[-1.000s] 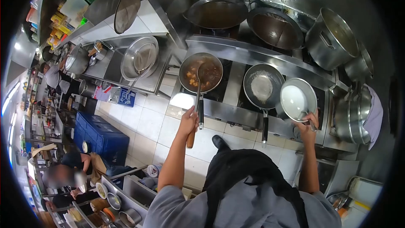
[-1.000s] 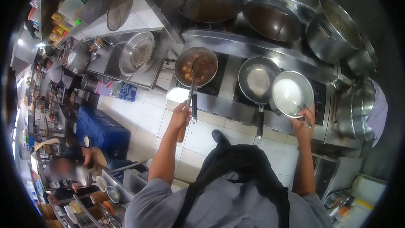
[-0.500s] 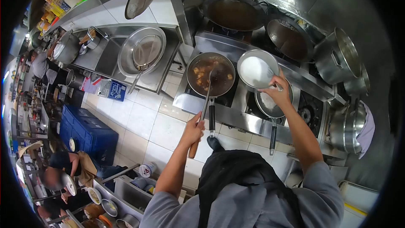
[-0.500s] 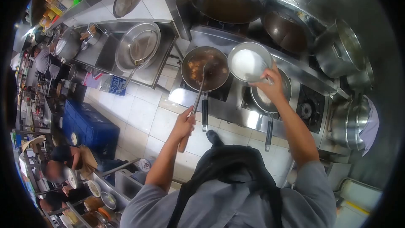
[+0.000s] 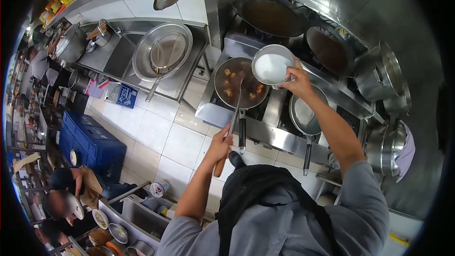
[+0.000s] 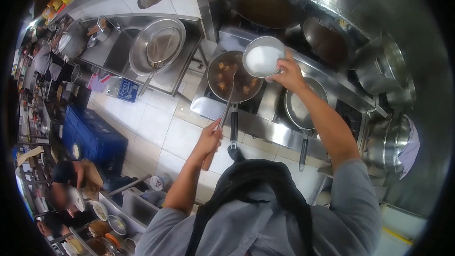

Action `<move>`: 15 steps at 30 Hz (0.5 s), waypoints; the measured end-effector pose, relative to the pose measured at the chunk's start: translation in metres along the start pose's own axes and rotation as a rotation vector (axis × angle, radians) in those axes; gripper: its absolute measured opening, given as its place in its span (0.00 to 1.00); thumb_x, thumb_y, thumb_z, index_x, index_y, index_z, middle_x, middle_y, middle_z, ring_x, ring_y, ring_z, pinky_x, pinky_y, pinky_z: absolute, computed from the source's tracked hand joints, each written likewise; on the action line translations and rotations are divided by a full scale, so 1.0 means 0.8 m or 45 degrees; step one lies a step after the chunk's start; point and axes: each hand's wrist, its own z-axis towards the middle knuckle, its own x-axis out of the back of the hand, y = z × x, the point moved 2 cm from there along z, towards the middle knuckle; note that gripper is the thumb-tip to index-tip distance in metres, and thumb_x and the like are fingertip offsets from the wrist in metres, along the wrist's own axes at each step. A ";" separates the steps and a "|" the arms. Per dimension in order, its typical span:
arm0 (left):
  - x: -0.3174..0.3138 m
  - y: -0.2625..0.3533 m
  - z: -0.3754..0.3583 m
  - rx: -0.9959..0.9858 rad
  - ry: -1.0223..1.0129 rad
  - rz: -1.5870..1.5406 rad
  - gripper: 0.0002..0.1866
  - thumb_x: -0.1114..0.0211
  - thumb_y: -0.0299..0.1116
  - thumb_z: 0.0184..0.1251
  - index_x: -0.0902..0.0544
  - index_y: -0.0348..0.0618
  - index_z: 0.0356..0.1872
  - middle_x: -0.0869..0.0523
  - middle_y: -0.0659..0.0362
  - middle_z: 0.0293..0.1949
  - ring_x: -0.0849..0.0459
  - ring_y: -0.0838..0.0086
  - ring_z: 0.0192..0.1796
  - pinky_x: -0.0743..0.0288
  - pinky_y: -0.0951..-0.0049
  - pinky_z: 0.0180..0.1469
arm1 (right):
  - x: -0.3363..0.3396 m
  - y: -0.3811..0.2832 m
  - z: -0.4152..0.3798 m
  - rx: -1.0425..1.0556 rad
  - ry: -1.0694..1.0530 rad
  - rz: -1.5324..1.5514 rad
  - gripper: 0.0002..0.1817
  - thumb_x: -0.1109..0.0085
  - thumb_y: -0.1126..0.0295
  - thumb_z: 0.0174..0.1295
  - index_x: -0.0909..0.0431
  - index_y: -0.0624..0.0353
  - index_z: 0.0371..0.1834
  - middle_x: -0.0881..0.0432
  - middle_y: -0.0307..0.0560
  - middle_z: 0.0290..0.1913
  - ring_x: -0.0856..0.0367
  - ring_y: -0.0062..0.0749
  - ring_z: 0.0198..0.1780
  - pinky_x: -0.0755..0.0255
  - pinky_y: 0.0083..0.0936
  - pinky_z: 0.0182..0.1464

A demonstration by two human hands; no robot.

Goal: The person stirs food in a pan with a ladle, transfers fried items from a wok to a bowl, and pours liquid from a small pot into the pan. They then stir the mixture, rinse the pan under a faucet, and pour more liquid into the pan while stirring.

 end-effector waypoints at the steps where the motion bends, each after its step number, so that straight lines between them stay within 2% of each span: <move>1: 0.014 -0.002 -0.012 0.029 0.013 0.060 0.30 0.44 0.32 0.75 0.36 0.48 0.76 0.23 0.62 0.27 0.29 0.81 0.18 0.34 0.76 0.17 | -0.002 -0.004 0.002 0.043 0.011 -0.056 0.28 0.14 0.69 0.31 0.32 0.60 0.24 0.37 0.59 0.75 0.24 0.53 0.63 0.24 0.33 0.58; 2: 0.027 -0.001 -0.021 0.027 0.011 0.059 0.30 0.44 0.32 0.75 0.36 0.48 0.76 0.23 0.62 0.27 0.29 0.81 0.18 0.34 0.76 0.17 | -0.004 -0.007 0.004 0.084 0.022 -0.111 0.29 0.14 0.67 0.31 0.32 0.60 0.25 0.38 0.59 0.76 0.21 0.53 0.60 0.22 0.33 0.55; 6: 0.051 0.001 -0.022 0.001 0.108 0.169 0.29 0.44 0.31 0.74 0.35 0.48 0.76 0.24 0.62 0.26 0.29 0.81 0.18 0.33 0.75 0.17 | -0.013 -0.004 0.010 0.150 0.023 -0.146 0.28 0.14 0.68 0.31 0.31 0.59 0.25 0.40 0.60 0.77 0.20 0.54 0.59 0.21 0.33 0.53; 8: 0.040 -0.015 0.010 -0.204 0.208 0.229 0.29 0.44 0.32 0.75 0.35 0.48 0.76 0.23 0.62 0.26 0.28 0.80 0.19 0.31 0.74 0.17 | -0.016 -0.008 0.013 0.103 -0.001 -0.173 0.28 0.14 0.67 0.31 0.31 0.59 0.25 0.39 0.60 0.77 0.19 0.55 0.58 0.21 0.33 0.52; 11: 0.004 0.008 0.013 -0.117 0.174 0.125 0.29 0.44 0.33 0.75 0.35 0.47 0.76 0.23 0.61 0.27 0.28 0.79 0.19 0.30 0.73 0.18 | -0.022 -0.010 0.017 0.271 0.028 -0.267 0.28 0.14 0.66 0.31 0.31 0.59 0.24 0.40 0.60 0.77 0.18 0.54 0.56 0.20 0.33 0.51; 13: -0.003 0.009 0.009 0.004 0.096 -0.003 0.29 0.44 0.34 0.76 0.36 0.47 0.76 0.22 0.60 0.27 0.28 0.79 0.19 0.30 0.73 0.18 | -0.023 -0.008 0.018 0.272 0.005 -0.301 0.28 0.14 0.65 0.31 0.30 0.59 0.24 0.40 0.60 0.77 0.17 0.53 0.53 0.20 0.33 0.50; 15: 0.015 0.003 -0.004 0.008 0.043 0.007 0.29 0.44 0.34 0.76 0.36 0.47 0.76 0.22 0.60 0.27 0.28 0.79 0.19 0.30 0.72 0.18 | -0.022 -0.010 0.019 0.273 -0.010 -0.332 0.28 0.14 0.64 0.31 0.30 0.59 0.24 0.40 0.60 0.77 0.16 0.51 0.51 0.19 0.34 0.49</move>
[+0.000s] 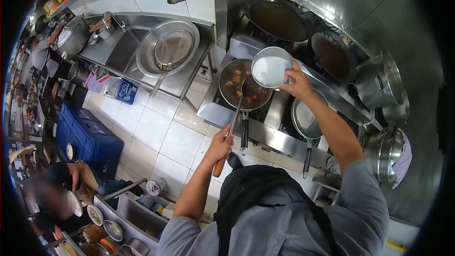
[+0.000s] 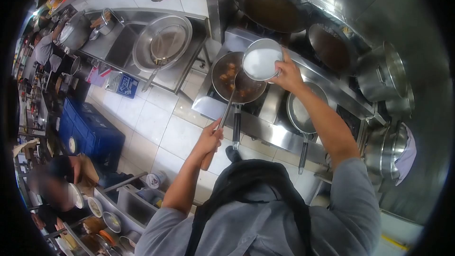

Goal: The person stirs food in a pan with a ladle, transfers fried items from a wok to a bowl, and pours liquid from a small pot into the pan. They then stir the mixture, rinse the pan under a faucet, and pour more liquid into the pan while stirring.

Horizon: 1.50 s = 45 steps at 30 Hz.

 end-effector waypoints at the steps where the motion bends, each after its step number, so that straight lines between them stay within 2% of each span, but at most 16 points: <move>1: 0.010 0.003 -0.008 0.010 -0.056 0.015 0.29 0.44 0.34 0.76 0.36 0.47 0.76 0.22 0.60 0.27 0.28 0.79 0.19 0.30 0.72 0.18 | 0.003 -0.005 0.000 -0.070 -0.056 0.098 0.26 0.15 0.69 0.32 0.30 0.59 0.25 0.42 0.61 0.78 0.25 0.55 0.62 0.23 0.35 0.57; 2: 0.018 0.007 -0.016 0.055 -0.033 0.051 0.29 0.44 0.33 0.75 0.35 0.48 0.76 0.22 0.60 0.26 0.28 0.79 0.19 0.31 0.73 0.18 | 0.005 -0.008 0.000 -0.141 -0.113 0.197 0.25 0.16 0.74 0.33 0.30 0.59 0.25 0.44 0.62 0.78 0.34 0.59 0.73 0.27 0.36 0.64; 3: 0.018 0.010 -0.018 0.053 -0.033 0.053 0.29 0.44 0.33 0.75 0.35 0.48 0.76 0.22 0.60 0.26 0.28 0.79 0.19 0.31 0.73 0.18 | 0.006 -0.008 -0.001 -0.140 -0.110 0.196 0.25 0.16 0.74 0.33 0.30 0.59 0.25 0.44 0.62 0.78 0.34 0.59 0.73 0.27 0.36 0.64; 5: 0.023 0.017 -0.019 -0.011 0.074 0.163 0.29 0.44 0.32 0.75 0.35 0.48 0.76 0.22 0.60 0.26 0.28 0.79 0.19 0.32 0.73 0.17 | 0.008 -0.011 -0.001 -0.088 -0.058 0.044 0.28 0.13 0.64 0.31 0.30 0.59 0.24 0.41 0.58 0.78 0.15 0.46 0.49 0.19 0.33 0.48; 10: -0.018 0.009 0.022 -0.052 0.040 -0.066 0.30 0.44 0.33 0.75 0.38 0.47 0.77 0.23 0.60 0.26 0.27 0.79 0.18 0.31 0.72 0.17 | 0.013 -0.017 0.002 -0.039 -0.069 0.003 0.28 0.13 0.64 0.31 0.29 0.59 0.24 0.41 0.58 0.78 0.17 0.50 0.54 0.20 0.34 0.49; 17: 0.021 0.003 -0.011 0.043 -0.055 0.020 0.30 0.44 0.32 0.75 0.38 0.48 0.77 0.23 0.61 0.26 0.28 0.78 0.18 0.31 0.73 0.17 | 0.017 -0.010 0.003 0.109 -0.010 0.017 0.27 0.14 0.66 0.32 0.29 0.60 0.24 0.42 0.66 0.77 0.25 0.62 0.65 0.22 0.37 0.55; 21: -0.004 -0.007 0.027 -0.104 0.095 0.018 0.30 0.43 0.34 0.75 0.38 0.46 0.77 0.23 0.61 0.26 0.27 0.78 0.19 0.30 0.73 0.18 | 0.023 -0.020 0.004 0.024 -0.066 0.025 0.26 0.14 0.63 0.33 0.28 0.59 0.24 0.43 0.65 0.78 0.30 0.63 0.69 0.23 0.36 0.57; 25: -0.034 0.013 0.025 -0.020 0.040 -0.033 0.30 0.43 0.34 0.75 0.38 0.46 0.77 0.23 0.61 0.27 0.27 0.78 0.20 0.31 0.73 0.18 | 0.024 -0.021 0.008 0.045 -0.054 0.003 0.26 0.14 0.62 0.34 0.27 0.59 0.24 0.43 0.64 0.78 0.29 0.62 0.68 0.23 0.36 0.56; 27: -0.019 0.003 0.011 -0.013 0.008 -0.047 0.30 0.44 0.34 0.75 0.37 0.47 0.77 0.23 0.61 0.27 0.27 0.79 0.20 0.31 0.73 0.18 | 0.025 -0.023 0.008 0.116 -0.003 -0.049 0.26 0.14 0.61 0.34 0.27 0.60 0.24 0.43 0.63 0.78 0.23 0.59 0.63 0.22 0.36 0.54; 28: -0.008 0.005 -0.004 0.006 -0.022 -0.025 0.30 0.44 0.34 0.75 0.37 0.47 0.76 0.23 0.61 0.27 0.27 0.79 0.19 0.30 0.73 0.18 | 0.025 -0.020 0.008 -0.028 -0.092 0.006 0.27 0.14 0.62 0.33 0.27 0.60 0.24 0.43 0.63 0.78 0.20 0.56 0.59 0.21 0.36 0.52; 31: 0.010 0.019 -0.024 0.059 -0.023 0.059 0.29 0.44 0.33 0.74 0.36 0.46 0.76 0.22 0.60 0.27 0.28 0.78 0.18 0.30 0.72 0.18 | 0.027 -0.024 0.007 0.014 -0.059 -0.035 0.27 0.14 0.62 0.33 0.27 0.60 0.24 0.42 0.63 0.78 0.18 0.55 0.55 0.21 0.36 0.52; 34: 0.003 0.002 0.011 -0.158 0.124 0.098 0.30 0.44 0.34 0.74 0.36 0.44 0.75 0.21 0.58 0.29 0.27 0.78 0.19 0.29 0.72 0.19 | 0.023 -0.021 0.005 -0.022 -0.076 -0.019 0.26 0.14 0.63 0.32 0.28 0.60 0.23 0.42 0.62 0.78 0.19 0.54 0.59 0.21 0.36 0.52; 38: -0.034 0.018 0.026 -0.049 0.084 -0.009 0.30 0.44 0.34 0.75 0.38 0.45 0.76 0.22 0.59 0.29 0.26 0.78 0.21 0.28 0.71 0.19 | 0.022 -0.021 0.003 0.064 -0.053 -0.028 0.26 0.14 0.63 0.32 0.28 0.60 0.24 0.42 0.61 0.78 0.22 0.55 0.63 0.21 0.36 0.53; 41: -0.023 0.013 0.005 -0.026 -0.004 -0.041 0.30 0.44 0.33 0.75 0.37 0.46 0.76 0.22 0.59 0.28 0.27 0.78 0.19 0.29 0.72 0.18 | 0.021 -0.014 0.001 0.051 -0.025 0.000 0.26 0.14 0.63 0.33 0.28 0.59 0.24 0.42 0.60 0.78 0.25 0.56 0.66 0.21 0.35 0.54; 44: 0.012 0.011 -0.021 0.101 -0.035 -0.084 0.30 0.44 0.34 0.75 0.37 0.46 0.76 0.23 0.59 0.27 0.28 0.79 0.18 0.31 0.73 0.17 | 0.025 -0.017 -0.003 -0.010 -0.048 0.000 0.27 0.14 0.62 0.33 0.29 0.59 0.24 0.42 0.61 0.78 0.25 0.57 0.65 0.21 0.36 0.54; 45: 0.013 0.011 -0.019 0.108 -0.046 -0.072 0.30 0.44 0.34 0.75 0.37 0.46 0.76 0.23 0.59 0.27 0.28 0.79 0.18 0.31 0.73 0.17 | 0.027 -0.019 -0.003 0.008 -0.052 -0.027 0.27 0.14 0.62 0.33 0.29 0.58 0.24 0.43 0.63 0.78 0.20 0.55 0.58 0.21 0.36 0.51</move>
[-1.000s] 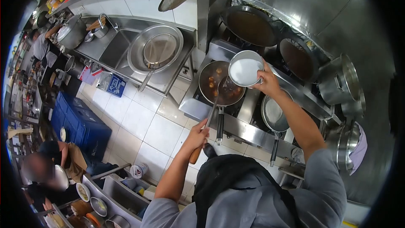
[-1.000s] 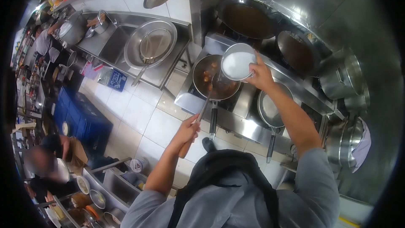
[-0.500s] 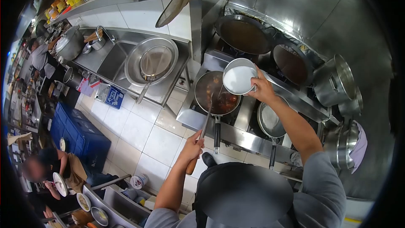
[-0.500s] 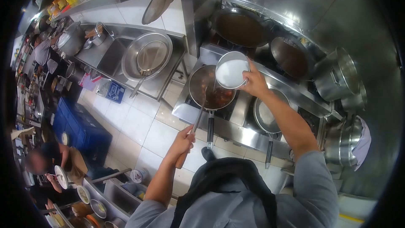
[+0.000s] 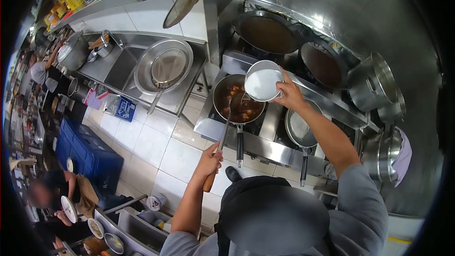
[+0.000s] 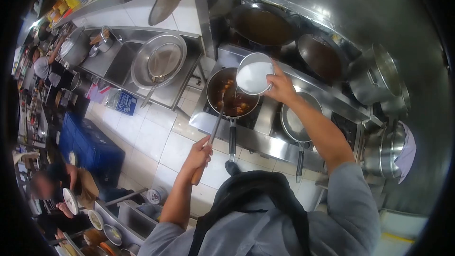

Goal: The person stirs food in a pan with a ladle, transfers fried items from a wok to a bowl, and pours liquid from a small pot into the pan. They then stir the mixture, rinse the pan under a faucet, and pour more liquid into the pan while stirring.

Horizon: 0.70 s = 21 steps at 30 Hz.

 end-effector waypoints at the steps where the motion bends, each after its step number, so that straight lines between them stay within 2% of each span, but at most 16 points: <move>1: 0.002 0.000 0.004 -0.052 0.054 0.073 0.30 0.44 0.33 0.75 0.37 0.46 0.76 0.23 0.59 0.27 0.29 0.79 0.18 0.31 0.74 0.17 | 0.002 0.000 -0.002 0.019 -0.007 -0.026 0.27 0.14 0.63 0.33 0.30 0.57 0.23 0.44 0.65 0.78 0.16 0.54 0.51 0.21 0.36 0.47; 3: -0.003 -0.013 0.026 -0.217 0.136 0.117 0.30 0.44 0.33 0.74 0.37 0.46 0.76 0.22 0.58 0.27 0.28 0.80 0.18 0.32 0.74 0.17 | 0.000 0.005 -0.004 0.007 -0.010 -0.037 0.27 0.14 0.62 0.33 0.29 0.57 0.23 0.43 0.65 0.78 0.15 0.52 0.48 0.20 0.36 0.45; 4: -0.018 -0.006 0.030 -0.214 0.138 0.119 0.30 0.44 0.33 0.74 0.37 0.46 0.76 0.22 0.58 0.27 0.28 0.80 0.18 0.32 0.74 0.17 | -0.002 0.006 -0.005 0.008 -0.015 -0.049 0.26 0.14 0.62 0.32 0.29 0.57 0.23 0.43 0.65 0.78 0.14 0.49 0.44 0.20 0.35 0.43; 7: -0.050 0.003 0.052 -0.180 0.145 0.052 0.30 0.43 0.33 0.74 0.37 0.44 0.76 0.22 0.59 0.27 0.27 0.79 0.20 0.31 0.74 0.18 | -0.006 0.010 -0.008 -0.015 -0.013 -0.032 0.26 0.14 0.62 0.32 0.28 0.58 0.23 0.43 0.64 0.78 0.14 0.49 0.45 0.20 0.35 0.44; 11: -0.040 -0.007 0.025 -0.113 0.062 0.060 0.30 0.43 0.33 0.75 0.37 0.45 0.76 0.23 0.60 0.26 0.28 0.80 0.19 0.32 0.74 0.17 | -0.006 0.017 -0.013 0.051 0.061 -0.025 0.26 0.14 0.63 0.32 0.29 0.58 0.23 0.43 0.62 0.78 0.14 0.49 0.45 0.19 0.35 0.45; 14: -0.021 -0.005 0.002 -0.096 0.043 0.117 0.30 0.44 0.32 0.75 0.37 0.45 0.76 0.23 0.60 0.26 0.29 0.80 0.17 0.34 0.76 0.16 | 0.005 0.010 -0.022 -0.006 -0.003 -0.017 0.27 0.14 0.63 0.32 0.29 0.57 0.24 0.43 0.63 0.78 0.15 0.51 0.50 0.19 0.33 0.48; 16: -0.015 -0.003 0.003 -0.152 0.179 0.141 0.29 0.44 0.32 0.76 0.36 0.44 0.75 0.23 0.61 0.25 0.30 0.81 0.16 0.35 0.76 0.15 | 0.007 0.008 -0.026 -0.082 -0.018 0.087 0.23 0.16 0.68 0.36 0.27 0.61 0.24 0.45 0.62 0.79 0.27 0.57 0.68 0.24 0.37 0.61; 17: -0.021 -0.007 0.017 -0.179 0.202 0.117 0.29 0.44 0.32 0.75 0.37 0.43 0.75 0.23 0.60 0.25 0.30 0.80 0.17 0.34 0.75 0.16 | 0.006 0.008 -0.024 -0.068 -0.008 0.089 0.23 0.16 0.68 0.36 0.27 0.61 0.24 0.45 0.62 0.79 0.27 0.57 0.68 0.24 0.37 0.61; 19: -0.046 -0.006 0.043 -0.218 0.239 0.130 0.29 0.45 0.32 0.75 0.37 0.43 0.76 0.23 0.60 0.25 0.30 0.80 0.17 0.34 0.75 0.17 | -0.002 0.011 -0.032 -0.117 0.115 0.675 0.23 0.18 0.78 0.36 0.30 0.62 0.24 0.41 0.57 0.77 0.30 0.50 0.71 0.24 0.37 0.63; 21: -0.076 0.009 0.046 -0.185 0.228 0.052 0.30 0.44 0.32 0.75 0.37 0.42 0.75 0.23 0.60 0.25 0.29 0.79 0.18 0.33 0.74 0.18 | -0.007 0.015 -0.041 -0.155 0.173 0.769 0.24 0.19 0.82 0.36 0.32 0.61 0.24 0.38 0.54 0.74 0.31 0.47 0.71 0.24 0.36 0.63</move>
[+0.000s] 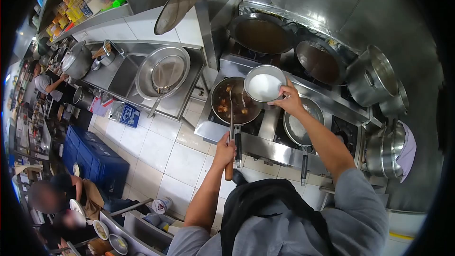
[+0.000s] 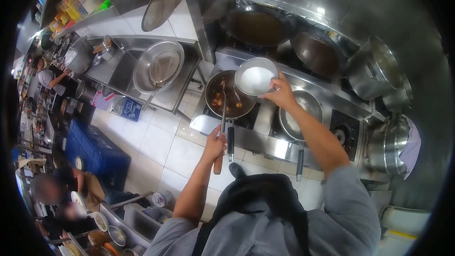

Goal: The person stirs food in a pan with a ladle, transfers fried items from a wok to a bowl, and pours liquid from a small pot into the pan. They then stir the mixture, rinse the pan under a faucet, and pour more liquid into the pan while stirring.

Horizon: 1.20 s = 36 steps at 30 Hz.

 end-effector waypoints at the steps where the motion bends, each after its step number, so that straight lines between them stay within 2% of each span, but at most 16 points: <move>1: -0.003 -0.008 -0.001 0.000 -0.008 0.002 0.30 0.44 0.32 0.75 0.37 0.42 0.75 0.23 0.60 0.25 0.29 0.79 0.18 0.33 0.74 0.18 | 0.003 0.004 -0.010 -0.044 0.055 0.093 0.25 0.20 0.86 0.36 0.33 0.61 0.24 0.36 0.51 0.71 0.32 0.44 0.71 0.24 0.36 0.63; 2: 0.000 -0.022 -0.002 -0.017 -0.061 -0.021 0.29 0.44 0.32 0.74 0.36 0.43 0.75 0.23 0.60 0.26 0.29 0.79 0.19 0.33 0.74 0.18 | 0.007 0.008 -0.020 -0.076 0.106 0.149 0.27 0.19 0.85 0.37 0.35 0.59 0.25 0.33 0.51 0.67 0.30 0.44 0.69 0.24 0.34 0.62; 5: 0.029 -0.022 -0.038 0.097 -0.126 -0.036 0.29 0.44 0.31 0.74 0.36 0.48 0.76 0.23 0.61 0.26 0.29 0.80 0.18 0.34 0.75 0.17 | 0.030 -0.005 -0.053 -0.109 0.215 0.227 0.26 0.19 0.85 0.37 0.35 0.58 0.25 0.34 0.51 0.69 0.30 0.43 0.69 0.23 0.33 0.61; 8: 0.062 -0.017 -0.046 0.046 -0.077 0.164 0.30 0.44 0.30 0.75 0.38 0.46 0.76 0.24 0.60 0.26 0.30 0.80 0.16 0.35 0.76 0.15 | 0.068 -0.047 -0.093 -0.179 0.275 0.121 0.27 0.18 0.83 0.36 0.35 0.57 0.25 0.34 0.51 0.70 0.28 0.42 0.66 0.22 0.33 0.58; 11: 0.044 -0.015 -0.018 -0.063 -0.005 0.275 0.30 0.44 0.30 0.76 0.39 0.44 0.77 0.24 0.60 0.25 0.29 0.80 0.18 0.34 0.76 0.16 | 0.100 -0.065 -0.135 -0.154 0.325 -0.016 0.27 0.16 0.82 0.34 0.34 0.57 0.24 0.32 0.51 0.68 0.25 0.40 0.63 0.21 0.31 0.55; 13: 0.010 -0.024 0.018 -0.114 0.051 0.173 0.29 0.45 0.29 0.76 0.38 0.44 0.76 0.24 0.61 0.25 0.28 0.80 0.19 0.33 0.76 0.18 | 0.127 -0.072 -0.167 0.031 0.357 -0.052 0.27 0.16 0.82 0.33 0.33 0.57 0.24 0.29 0.51 0.66 0.25 0.39 0.63 0.22 0.29 0.53; 15: -0.034 -0.002 0.010 -0.118 0.019 0.152 0.29 0.44 0.29 0.76 0.38 0.45 0.76 0.25 0.62 0.24 0.29 0.80 0.20 0.33 0.77 0.20 | 0.151 -0.080 -0.202 -0.088 0.382 -0.014 0.27 0.17 0.81 0.32 0.33 0.58 0.24 0.28 0.52 0.65 0.25 0.40 0.62 0.24 0.30 0.57; 17: -0.045 -0.008 -0.001 -0.037 -0.005 0.125 0.30 0.43 0.30 0.75 0.38 0.45 0.76 0.24 0.62 0.25 0.28 0.80 0.21 0.33 0.77 0.20 | 0.176 -0.089 -0.237 0.054 0.464 -0.058 0.28 0.14 0.74 0.34 0.33 0.58 0.25 0.27 0.57 0.63 0.25 0.43 0.62 0.29 0.32 0.59; 21: 0.008 -0.041 -0.024 0.006 -0.001 0.138 0.28 0.42 0.30 0.75 0.34 0.45 0.75 0.21 0.60 0.26 0.28 0.81 0.19 0.33 0.77 0.19 | 0.230 -0.095 -0.319 -0.003 0.580 -0.022 0.27 0.16 0.73 0.36 0.33 0.59 0.25 0.27 0.58 0.62 0.26 0.46 0.64 0.32 0.32 0.62; 23: 0.006 0.003 -0.063 0.049 0.093 0.375 0.29 0.43 0.29 0.75 0.35 0.44 0.75 0.22 0.61 0.24 0.27 0.80 0.19 0.32 0.75 0.18 | 0.261 -0.102 -0.358 -0.077 0.590 -0.330 0.21 0.22 0.75 0.37 0.32 0.62 0.23 0.28 0.60 0.64 0.22 0.48 0.58 0.29 0.36 0.59; 24: 0.016 -0.010 -0.044 -0.028 0.127 0.438 0.28 0.44 0.29 0.75 0.35 0.43 0.75 0.22 0.61 0.24 0.27 0.80 0.19 0.32 0.75 0.18 | 0.274 -0.105 -0.379 -0.088 0.587 -0.318 0.21 0.22 0.75 0.37 0.32 0.62 0.23 0.28 0.60 0.64 0.22 0.48 0.58 0.29 0.36 0.59; 27: -0.012 -0.022 -0.004 -0.268 0.212 0.432 0.27 0.46 0.26 0.73 0.32 0.41 0.72 0.22 0.60 0.22 0.27 0.79 0.18 0.33 0.76 0.17 | 0.311 -0.099 -0.432 -0.130 0.608 -0.393 0.22 0.21 0.74 0.37 0.32 0.62 0.24 0.25 0.61 0.60 0.22 0.49 0.56 0.28 0.34 0.56; 31: -0.092 -0.009 -0.006 -0.342 0.305 0.641 0.25 0.45 0.27 0.73 0.31 0.37 0.70 0.21 0.60 0.23 0.24 0.78 0.21 0.28 0.74 0.21 | 0.351 -0.081 -0.520 -0.373 0.774 -0.482 0.23 0.20 0.73 0.38 0.32 0.61 0.26 0.24 0.54 0.47 0.22 0.42 0.45 0.28 0.32 0.47; 33: -0.098 -0.008 -0.020 -0.266 0.259 0.526 0.25 0.45 0.28 0.74 0.31 0.37 0.71 0.21 0.60 0.23 0.24 0.78 0.22 0.27 0.75 0.23 | 0.370 -0.080 -0.551 -0.484 0.816 -0.532 0.23 0.20 0.72 0.38 0.32 0.61 0.27 0.24 0.51 0.44 0.23 0.40 0.41 0.29 0.30 0.43; 35: -0.086 -0.001 -0.039 -0.307 0.262 0.647 0.26 0.43 0.29 0.72 0.31 0.35 0.70 0.17 0.53 0.28 0.20 0.73 0.24 0.24 0.70 0.25 | 0.384 -0.088 -0.579 -0.338 0.866 -0.652 0.22 0.21 0.73 0.41 0.33 0.60 0.27 0.28 0.47 0.38 0.27 0.33 0.36 0.32 0.27 0.38; 36: -0.060 -0.025 -0.018 -0.400 0.345 0.858 0.27 0.42 0.30 0.69 0.29 0.33 0.68 0.13 0.41 0.37 0.12 0.59 0.33 0.18 0.60 0.35 | 0.391 -0.093 -0.597 -0.467 0.883 -0.604 0.22 0.22 0.75 0.41 0.33 0.60 0.27 0.29 0.45 0.37 0.29 0.30 0.36 0.33 0.25 0.37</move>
